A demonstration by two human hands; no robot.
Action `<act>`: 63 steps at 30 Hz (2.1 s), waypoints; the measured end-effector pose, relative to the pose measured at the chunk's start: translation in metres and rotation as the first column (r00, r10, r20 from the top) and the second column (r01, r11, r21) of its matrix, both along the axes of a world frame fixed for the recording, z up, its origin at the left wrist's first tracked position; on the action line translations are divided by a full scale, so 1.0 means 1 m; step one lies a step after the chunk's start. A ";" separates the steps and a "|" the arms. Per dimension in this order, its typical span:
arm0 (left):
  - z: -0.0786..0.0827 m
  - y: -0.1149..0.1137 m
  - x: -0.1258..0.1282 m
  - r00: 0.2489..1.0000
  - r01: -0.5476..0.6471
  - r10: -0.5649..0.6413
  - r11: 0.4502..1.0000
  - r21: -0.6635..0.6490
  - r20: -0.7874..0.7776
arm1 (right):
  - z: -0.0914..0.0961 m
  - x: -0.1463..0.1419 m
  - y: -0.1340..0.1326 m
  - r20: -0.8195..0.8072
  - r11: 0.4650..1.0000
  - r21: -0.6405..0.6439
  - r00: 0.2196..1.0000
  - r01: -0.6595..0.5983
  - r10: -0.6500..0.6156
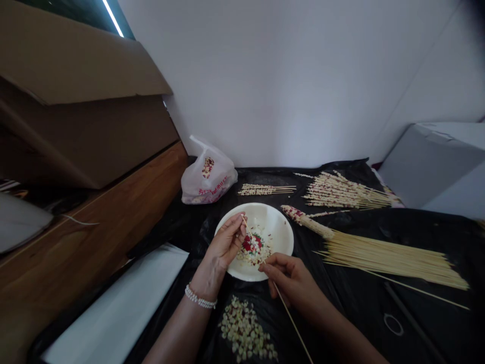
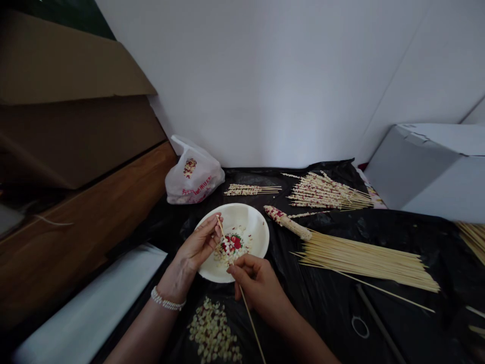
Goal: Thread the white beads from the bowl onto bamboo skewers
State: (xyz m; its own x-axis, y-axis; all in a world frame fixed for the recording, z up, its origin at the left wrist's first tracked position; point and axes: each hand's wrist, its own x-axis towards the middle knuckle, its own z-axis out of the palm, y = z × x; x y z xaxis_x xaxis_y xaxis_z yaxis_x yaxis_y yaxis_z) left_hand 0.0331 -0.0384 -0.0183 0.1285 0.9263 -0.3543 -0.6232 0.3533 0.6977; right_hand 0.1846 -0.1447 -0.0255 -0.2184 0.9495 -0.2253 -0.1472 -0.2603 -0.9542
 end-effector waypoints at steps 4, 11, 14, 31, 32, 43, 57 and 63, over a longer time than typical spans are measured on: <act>0.000 0.000 0.000 1.000 -0.006 0.006 1.000 0.000 0.029 | 0.000 -0.001 0.001 0.003 1.000 -0.003 1.000 0.006 -0.006; 0.002 -0.001 0.003 0.997 -0.053 0.055 0.998 0.044 -0.046 | 0.000 -0.003 -0.002 -0.039 1.000 -0.023 0.999 0.002 -0.003; 0.001 -0.002 0.004 0.995 -0.050 0.058 0.995 0.092 -0.086 | 0.000 -0.004 -0.003 -0.071 0.999 -0.043 0.997 -0.003 0.000; 0.001 -0.005 0.007 0.991 -0.029 0.051 0.984 0.175 -0.123 | 0.000 -0.004 -0.003 -0.072 0.999 -0.033 0.997 0.005 -0.007; 0.001 -0.005 0.006 0.997 -0.022 0.032 0.990 0.142 -0.073 | 0.000 -0.004 -0.002 -0.056 1.000 -0.022 0.998 0.012 -0.013; 0.007 -0.001 0.005 0.996 -0.018 0.020 0.999 -0.036 0.082 | -0.003 -0.005 -0.002 0.011 1.000 0.021 1.000 -0.005 0.005; 0.015 -0.002 0.008 0.980 -0.001 0.050 0.971 -0.241 0.195 | -0.002 -0.008 -0.005 0.133 0.993 0.117 0.990 0.021 -0.036; 0.014 -0.002 0.008 0.973 0.015 0.047 0.965 -0.262 0.228 | -0.002 -0.007 -0.004 0.147 0.991 0.135 0.989 0.014 -0.034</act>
State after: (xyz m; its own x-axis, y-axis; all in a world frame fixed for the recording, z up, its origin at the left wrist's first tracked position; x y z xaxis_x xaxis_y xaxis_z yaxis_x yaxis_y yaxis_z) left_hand 0.0409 -0.0405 -0.0041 0.2210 0.8085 -0.5454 -0.7625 0.4919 0.4202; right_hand 0.1776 -0.1487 -0.0271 -0.1689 0.9777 -0.1245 -0.0054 -0.1273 -0.9919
